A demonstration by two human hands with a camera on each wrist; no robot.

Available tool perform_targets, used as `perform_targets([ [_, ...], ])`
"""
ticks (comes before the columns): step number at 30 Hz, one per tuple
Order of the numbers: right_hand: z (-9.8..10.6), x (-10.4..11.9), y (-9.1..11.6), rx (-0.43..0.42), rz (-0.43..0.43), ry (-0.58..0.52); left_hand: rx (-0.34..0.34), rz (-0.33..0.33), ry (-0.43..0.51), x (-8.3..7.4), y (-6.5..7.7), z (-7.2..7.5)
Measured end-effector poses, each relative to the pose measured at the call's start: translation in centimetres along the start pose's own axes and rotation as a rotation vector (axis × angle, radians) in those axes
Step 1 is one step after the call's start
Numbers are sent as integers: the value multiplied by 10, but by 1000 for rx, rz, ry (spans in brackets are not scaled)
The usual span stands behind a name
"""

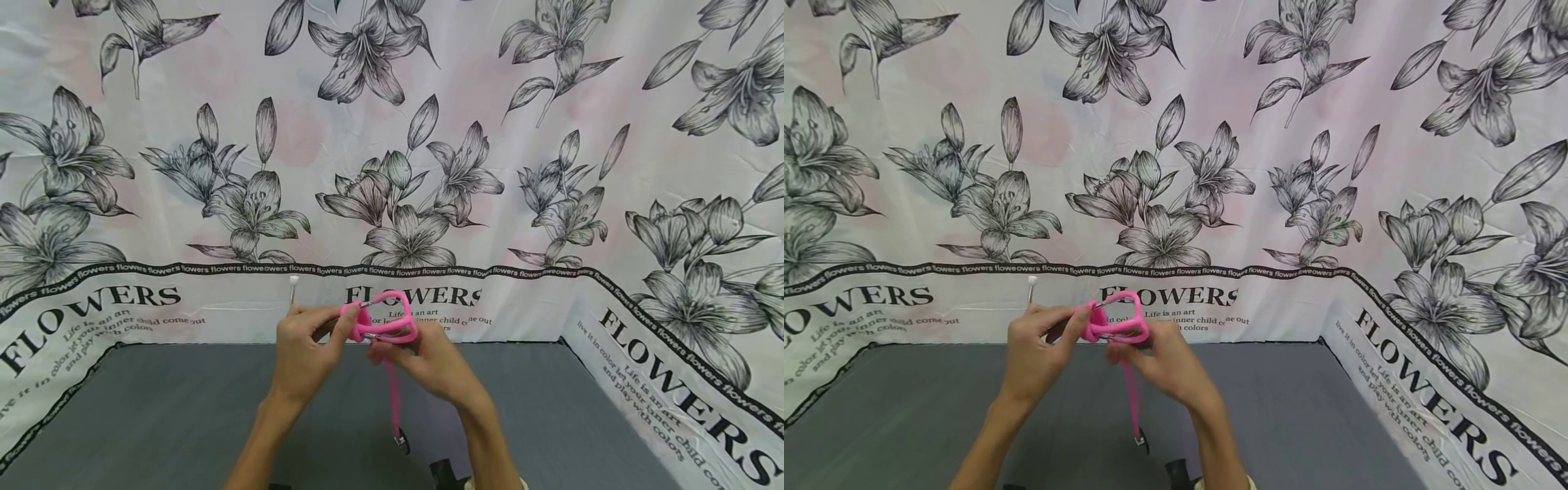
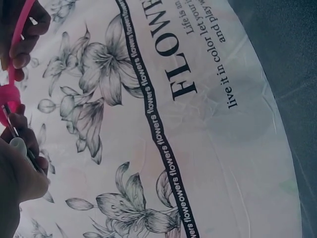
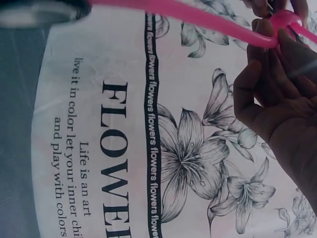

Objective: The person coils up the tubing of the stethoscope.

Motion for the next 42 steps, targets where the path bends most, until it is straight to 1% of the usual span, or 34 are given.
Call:
perform_targets([
  [6, -2, -1, -1, 53, -14, -80, -34, -6, -50, 0, 0, -1],
  [11, -3, -3, -1, 112, -31, -192, -66, -10, -108, -2, 0, -2],
  [16, -7, -7, -2, 139, -59, -286, -101, 10, -158, -3, -2, -1],
  [18, -10, -8, -3, 163, -72, -309, -127, 27, -179, -3, -2, 0],
  [20, -14, -8, -3, 192, -79, -314, -149, 26, -213, -2, -2, 2],
  [22, -17, -8, -3, 211, -76, -299, -156, 13, -251, 0, -2, 3],
  [25, -18, -5, -3, 216, -69, -236, -146, -40, -322, 1, -2, 5],
  [28, -17, -2, -2, 221, -50, -157, -142, -78, -368, 2, -1, 5],
  [34, -16, 8, 2, 263, 33, -39, -134, -146, -458, 4, 1, 5],
  [37, -16, 13, 4, 274, 57, 1, -138, -186, -486, 4, 1, 5],
  [39, -16, 16, 5, 268, 71, 34, -133, -205, -502, 4, 1, 4],
  [42, -14, 21, 7, 229, 93, 93, -128, -225, -514, 3, 0, 4],
])
Point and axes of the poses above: each hand's wrist, its own y-axis away from the middle knuckle, its own z-axis out of the back of the hand, x = y × z, the point moved 1 cm from there along -y, towards the middle knuckle, and after that the axes turned 2 degrees about -x, right-handed, at the moved point
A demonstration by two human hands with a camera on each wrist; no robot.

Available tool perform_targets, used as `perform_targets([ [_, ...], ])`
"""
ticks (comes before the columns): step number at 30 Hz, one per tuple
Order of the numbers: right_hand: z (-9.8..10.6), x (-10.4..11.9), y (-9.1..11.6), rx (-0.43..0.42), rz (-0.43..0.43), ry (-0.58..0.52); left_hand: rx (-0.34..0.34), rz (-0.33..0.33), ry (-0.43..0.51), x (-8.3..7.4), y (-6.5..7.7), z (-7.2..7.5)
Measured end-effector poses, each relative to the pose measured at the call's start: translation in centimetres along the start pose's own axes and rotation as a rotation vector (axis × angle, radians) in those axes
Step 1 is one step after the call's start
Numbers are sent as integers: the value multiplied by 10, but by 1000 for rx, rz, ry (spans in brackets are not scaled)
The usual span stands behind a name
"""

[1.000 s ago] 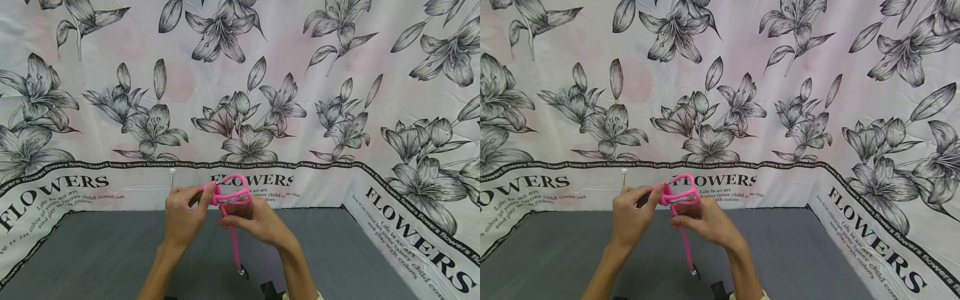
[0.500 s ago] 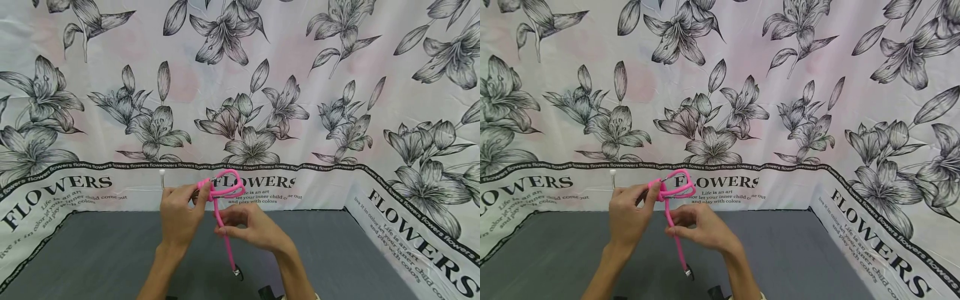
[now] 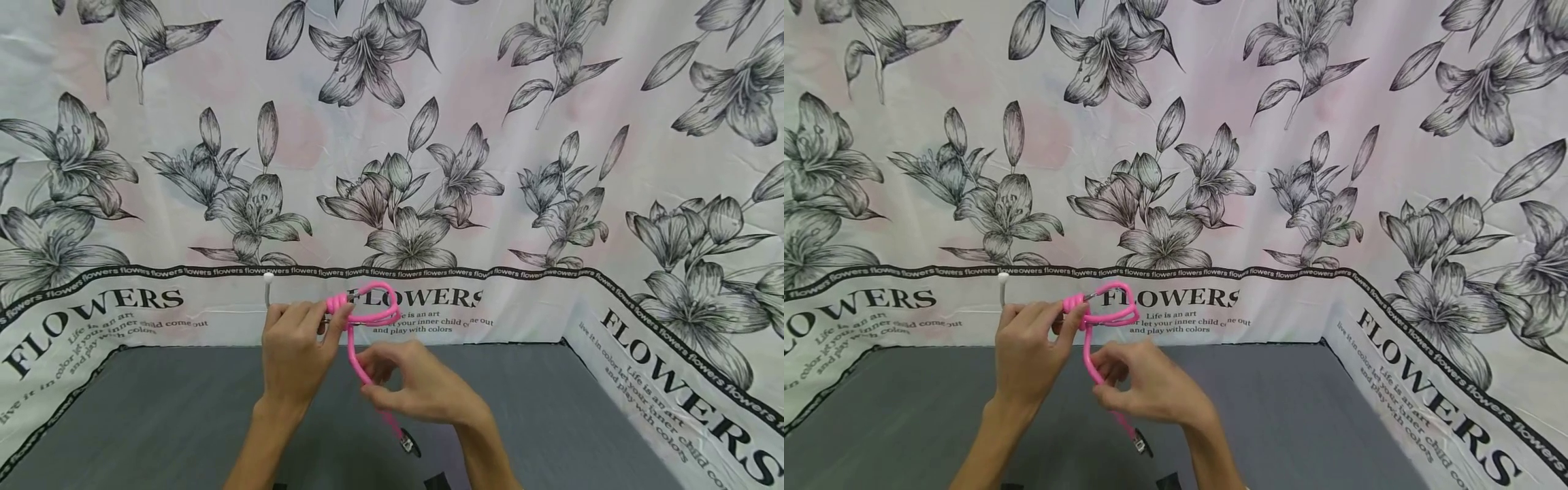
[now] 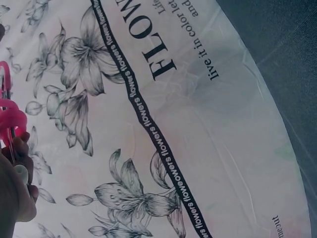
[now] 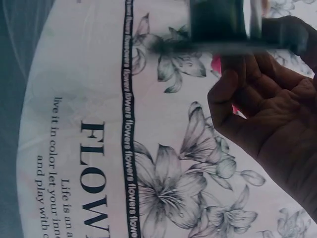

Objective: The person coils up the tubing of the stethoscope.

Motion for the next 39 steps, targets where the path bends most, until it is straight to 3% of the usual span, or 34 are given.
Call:
perform_targets([
  [6, 2, 10, 3, -169, 69, 130, 7, -49, 7, -1, -1, -1],
  [12, 2, 17, 4, -311, 107, 264, 80, -136, 13, 1, 3, -4],
  [19, 9, 18, 3, -496, 79, 570, 166, -212, 53, -1, 6, -6],
  [22, 10, 16, 4, -536, 71, 658, 204, -239, 59, -1, 6, -7],
  [32, 12, 11, 3, -560, 102, 727, 259, -307, 113, -2, 4, -7],
  [39, 8, 7, 0, -660, 236, 724, 272, -299, 170, -2, 5, -5],
])
Point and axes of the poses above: each hand's wrist, its own y-axis away from the middle knuckle, its own z-axis out of the back of the hand, x = y × z, the point moved 1 cm from there along -y, towards the middle knuckle, and after that the axes turned 2 degrees about -x, right-handed, at the moved point
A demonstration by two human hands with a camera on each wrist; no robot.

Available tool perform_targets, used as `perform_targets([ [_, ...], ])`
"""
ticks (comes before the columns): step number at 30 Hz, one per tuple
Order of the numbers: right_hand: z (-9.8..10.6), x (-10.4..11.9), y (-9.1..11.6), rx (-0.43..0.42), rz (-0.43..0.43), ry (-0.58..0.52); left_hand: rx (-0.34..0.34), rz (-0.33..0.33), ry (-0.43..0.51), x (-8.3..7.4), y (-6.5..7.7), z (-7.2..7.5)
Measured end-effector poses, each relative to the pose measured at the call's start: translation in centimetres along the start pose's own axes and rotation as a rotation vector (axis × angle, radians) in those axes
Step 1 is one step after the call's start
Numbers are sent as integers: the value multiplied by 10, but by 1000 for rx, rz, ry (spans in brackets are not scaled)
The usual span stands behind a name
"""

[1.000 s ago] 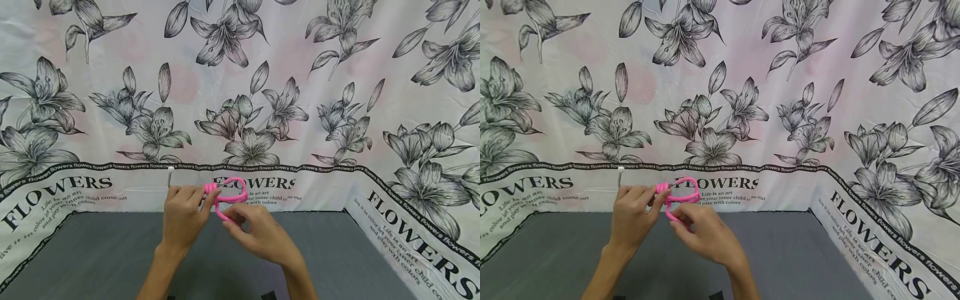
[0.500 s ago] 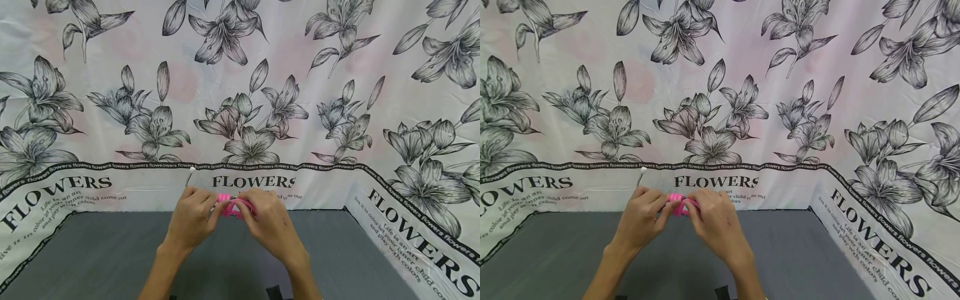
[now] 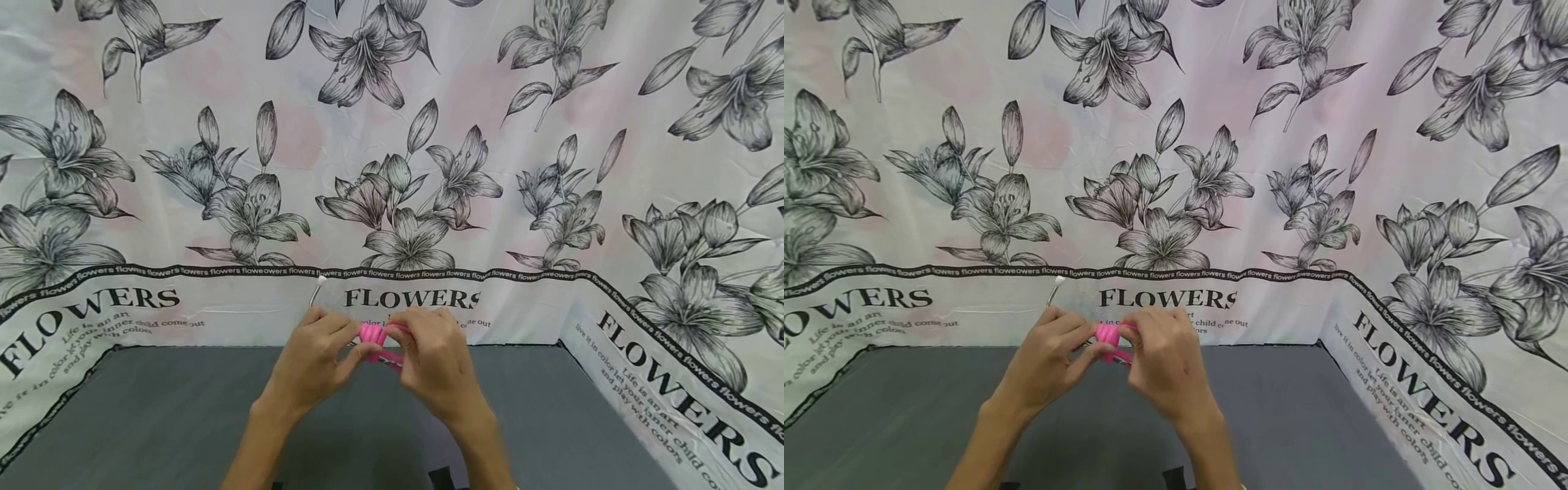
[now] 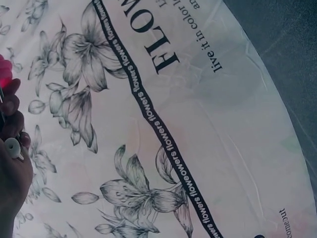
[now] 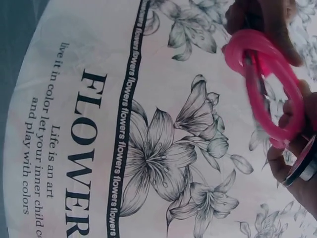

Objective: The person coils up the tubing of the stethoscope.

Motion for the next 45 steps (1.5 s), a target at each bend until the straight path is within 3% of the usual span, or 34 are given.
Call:
perform_targets([
  [5, 1, 1, 3, -117, -28, 7, 28, 5, 57, -4, 0, -1],
  [10, 3, -1, 4, -163, -103, 5, 43, -5, 99, -8, -2, -1],
  [18, 10, -13, 6, -114, -213, -46, 123, -77, 122, -9, -6, 1],
  [25, 17, -28, 8, -106, -268, -39, 119, -116, 166, -8, -8, 3],
  [32, 14, -35, 8, -121, -314, -93, 78, -82, 248, -6, -9, 5],
  [39, 8, -38, 11, -86, -490, -167, 53, -17, 293, -5, -9, 6],
  [45, 1, -45, 15, 6, -529, -231, -6, 64, 311, -8, -11, 5],
])
Point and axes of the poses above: each hand's wrist, its own y-axis away from the middle knuckle, its own z-axis out of the back of the hand, x = y × z, the point moved 1 cm from there along -y, towards the middle knuckle, and after that the axes turned 2 degrees about -x, right-handed, at the moved point
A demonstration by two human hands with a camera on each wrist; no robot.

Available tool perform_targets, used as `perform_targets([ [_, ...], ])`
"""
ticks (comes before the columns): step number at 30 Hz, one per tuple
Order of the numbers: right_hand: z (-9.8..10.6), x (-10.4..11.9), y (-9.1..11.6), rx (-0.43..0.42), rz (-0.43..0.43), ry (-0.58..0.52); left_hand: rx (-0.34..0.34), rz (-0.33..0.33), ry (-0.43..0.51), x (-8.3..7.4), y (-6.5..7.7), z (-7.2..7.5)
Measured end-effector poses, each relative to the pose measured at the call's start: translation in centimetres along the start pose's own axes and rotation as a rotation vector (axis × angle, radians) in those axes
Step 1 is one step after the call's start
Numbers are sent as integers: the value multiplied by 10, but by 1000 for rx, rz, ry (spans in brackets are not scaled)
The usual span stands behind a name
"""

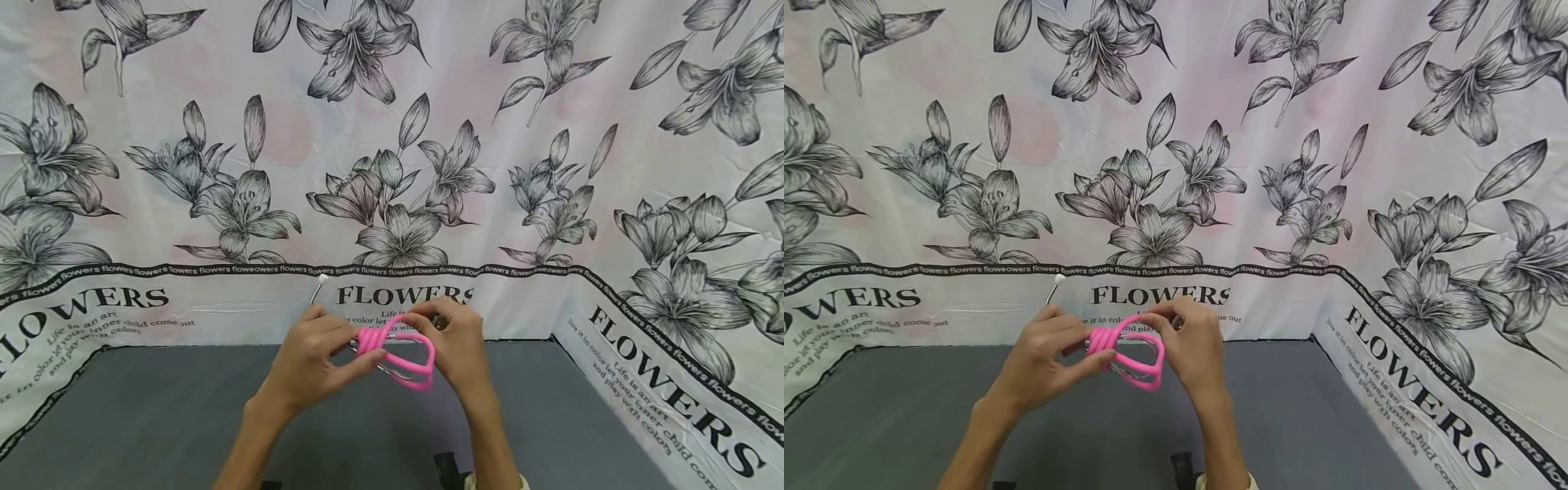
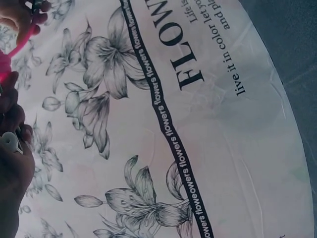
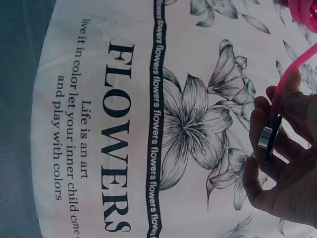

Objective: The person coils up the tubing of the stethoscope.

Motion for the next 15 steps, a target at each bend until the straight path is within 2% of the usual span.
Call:
perform_targets([
  [5, -8, 0, 2, 117, -34, -54, -103, 54, -74, 0, -2, -1],
  [9, -18, 5, 3, 236, -33, -90, -207, 135, -143, 1, -2, 1],
  [15, -29, 17, 7, 387, 1, -146, -281, 217, -215, 5, -1, 5],
])
Point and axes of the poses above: each hand's wrist, its own y-axis away from the middle knuckle, its own z-axis out of the back of the hand, x = y × z, the point moved 1 cm from there along -y, towards the middle knuckle, and after that the axes turned 2 degrees about -x, right-handed, at the moved point
